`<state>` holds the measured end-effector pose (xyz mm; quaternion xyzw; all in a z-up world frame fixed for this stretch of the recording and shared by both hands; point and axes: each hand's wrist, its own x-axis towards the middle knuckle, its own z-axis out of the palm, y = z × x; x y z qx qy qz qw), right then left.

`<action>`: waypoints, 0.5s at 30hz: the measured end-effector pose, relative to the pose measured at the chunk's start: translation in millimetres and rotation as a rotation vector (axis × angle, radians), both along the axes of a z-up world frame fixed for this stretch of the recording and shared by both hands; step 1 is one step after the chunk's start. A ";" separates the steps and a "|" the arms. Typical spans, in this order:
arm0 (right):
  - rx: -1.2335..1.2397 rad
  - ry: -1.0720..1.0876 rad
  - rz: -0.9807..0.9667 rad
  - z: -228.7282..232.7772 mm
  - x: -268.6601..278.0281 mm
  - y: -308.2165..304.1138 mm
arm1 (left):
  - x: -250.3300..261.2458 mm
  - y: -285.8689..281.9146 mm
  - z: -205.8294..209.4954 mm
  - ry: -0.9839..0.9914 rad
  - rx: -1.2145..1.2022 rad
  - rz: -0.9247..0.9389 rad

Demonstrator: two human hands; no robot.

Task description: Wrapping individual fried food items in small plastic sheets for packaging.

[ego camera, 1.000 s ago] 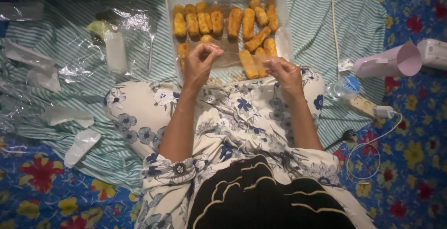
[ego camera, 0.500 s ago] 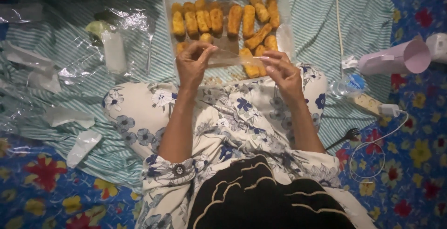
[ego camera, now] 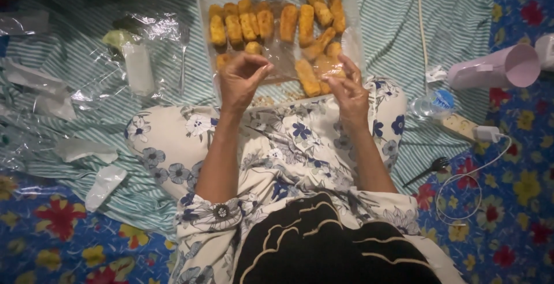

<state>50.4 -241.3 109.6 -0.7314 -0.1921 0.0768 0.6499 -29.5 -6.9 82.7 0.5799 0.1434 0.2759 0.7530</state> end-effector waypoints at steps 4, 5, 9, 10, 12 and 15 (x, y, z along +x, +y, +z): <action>0.001 -0.015 -0.056 -7.3 -0.5 0.2 | 2.2 -2.8 8.7 -0.024 -0.049 0.023; 0.008 -0.043 -0.059 -11.1 0.8 -0.2 | 2.1 -2.9 13.2 -0.039 -0.077 0.019; 0.004 -0.003 -0.047 -10.6 0.2 0.0 | -1.0 2.2 13.2 -0.032 -0.084 -0.021; 0.004 -0.004 -0.047 -7.5 -1.6 -0.3 | -1.5 0.5 14.4 -0.034 -0.083 -0.022; 0.041 0.126 -0.005 -1.2 -6.2 -1.8 | -3.5 -3.8 16.4 -0.046 -0.087 -0.080; 0.216 0.416 -0.075 0.2 -3.0 -0.6 | -1.3 -1.8 4.2 -0.090 -0.054 -0.151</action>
